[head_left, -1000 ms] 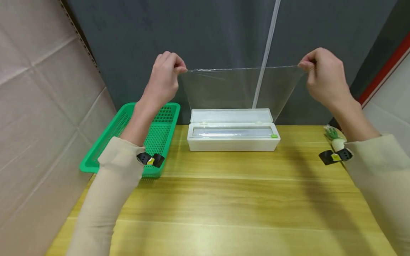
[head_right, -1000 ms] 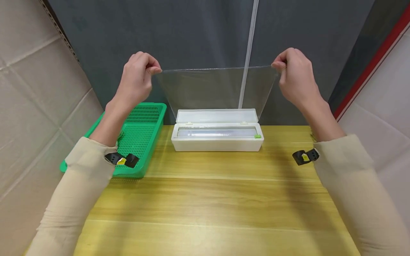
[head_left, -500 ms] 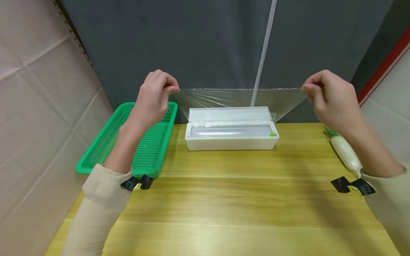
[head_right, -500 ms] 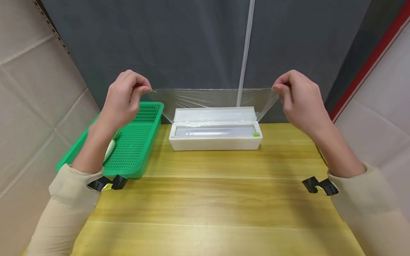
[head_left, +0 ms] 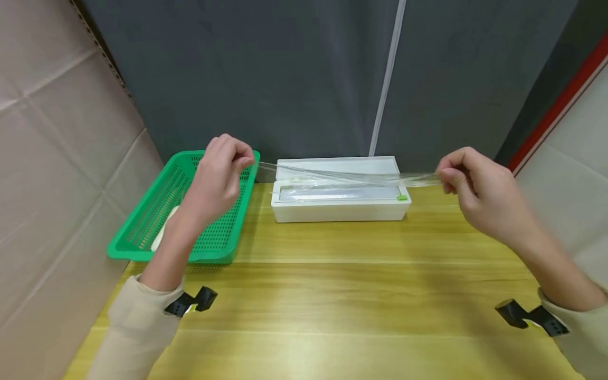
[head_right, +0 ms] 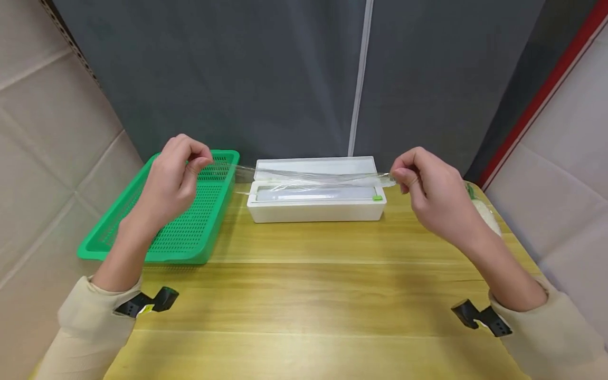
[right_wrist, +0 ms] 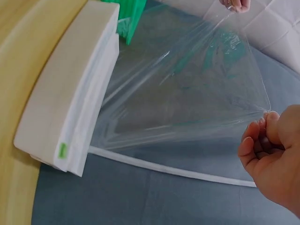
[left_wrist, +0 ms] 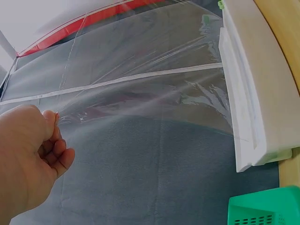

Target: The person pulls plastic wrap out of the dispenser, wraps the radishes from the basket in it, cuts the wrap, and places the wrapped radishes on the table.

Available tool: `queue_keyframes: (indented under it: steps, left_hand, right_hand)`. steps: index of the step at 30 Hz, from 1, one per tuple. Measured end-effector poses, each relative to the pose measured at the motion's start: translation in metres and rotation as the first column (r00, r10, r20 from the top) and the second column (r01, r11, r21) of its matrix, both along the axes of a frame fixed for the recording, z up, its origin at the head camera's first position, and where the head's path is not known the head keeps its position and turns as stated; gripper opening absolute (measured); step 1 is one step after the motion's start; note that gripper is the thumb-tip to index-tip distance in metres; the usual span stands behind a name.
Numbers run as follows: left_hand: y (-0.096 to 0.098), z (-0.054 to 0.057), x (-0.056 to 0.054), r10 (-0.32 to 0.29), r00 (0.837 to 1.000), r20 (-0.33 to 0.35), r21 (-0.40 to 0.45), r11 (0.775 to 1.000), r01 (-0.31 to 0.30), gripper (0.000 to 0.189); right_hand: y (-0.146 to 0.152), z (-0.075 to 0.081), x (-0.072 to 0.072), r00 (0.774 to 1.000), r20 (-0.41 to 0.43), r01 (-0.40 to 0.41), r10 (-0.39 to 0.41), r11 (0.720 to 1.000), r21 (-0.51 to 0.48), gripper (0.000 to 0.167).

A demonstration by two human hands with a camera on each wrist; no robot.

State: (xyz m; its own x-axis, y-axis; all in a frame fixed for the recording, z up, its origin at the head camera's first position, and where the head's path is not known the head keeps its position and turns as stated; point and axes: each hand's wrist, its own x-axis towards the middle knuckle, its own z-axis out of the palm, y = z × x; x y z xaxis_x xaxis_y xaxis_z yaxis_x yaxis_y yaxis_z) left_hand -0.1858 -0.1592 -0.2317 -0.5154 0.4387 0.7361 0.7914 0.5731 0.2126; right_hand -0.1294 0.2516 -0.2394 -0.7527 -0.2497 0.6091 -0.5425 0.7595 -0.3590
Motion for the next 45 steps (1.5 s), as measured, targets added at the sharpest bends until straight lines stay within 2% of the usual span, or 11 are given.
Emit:
queue_keyframes:
  steps: [5, 11, 15, 19, 28, 35, 39, 45]
  left_hand:
    - [-0.006, -0.013, 0.009, -0.025, 0.999, -0.024, 0.000, 1.000, 0.025, 0.007]
    - [-0.011, -0.025, 0.018, -0.031, 0.999, -0.020, 0.004, 1.000, 0.031, 0.010]
    - [-0.015, -0.033, 0.024, -0.064, 0.998, -0.024, -0.001, 0.998, 0.064, 0.011]
    - [-0.019, -0.042, 0.031, -0.079, 0.997, 0.012, -0.013, 0.997, 0.079, 0.013]
    - [-0.025, -0.062, 0.041, -0.056, 0.992, 0.113, -0.026, 0.998, 0.060, 0.021]
    - [-0.029, -0.074, 0.047, -0.050, 0.989, 0.138, -0.039, 0.998, 0.056, 0.022]
    - [-0.031, -0.084, 0.050, -0.041, 0.987, 0.155, -0.066, 0.996, 0.052, 0.023]
    - [-0.033, -0.099, 0.061, 0.002, 0.965, 0.261, -0.113, 0.993, 0.028, 0.023]
  right_hand:
    - [-0.004, -0.015, 0.009, 0.996, -0.038, -0.085, 0.085, 0.996, -0.007, 0.019]
    - [-0.012, -0.033, 0.017, 0.986, -0.014, -0.164, 0.164, 0.986, -0.025, 0.021]
    - [-0.018, -0.045, 0.021, 0.976, -0.001, -0.219, 0.219, 0.975, -0.027, 0.021]
    - [-0.022, -0.056, 0.025, 0.963, 0.030, -0.268, 0.269, 0.963, -0.040, 0.022]
    - [-0.031, -0.081, 0.028, 0.929, 0.115, -0.343, 0.353, 0.934, -0.097, 0.024]
    - [-0.040, -0.098, 0.029, 0.895, 0.163, -0.400, 0.415, 0.909, -0.116, 0.021]
    - [-0.041, -0.108, 0.033, 0.879, 0.215, -0.406, 0.425, 0.905, -0.128, 0.023]
    - [-0.035, -0.127, 0.040, 0.852, 0.311, -0.392, 0.422, 0.907, -0.156, 0.022]
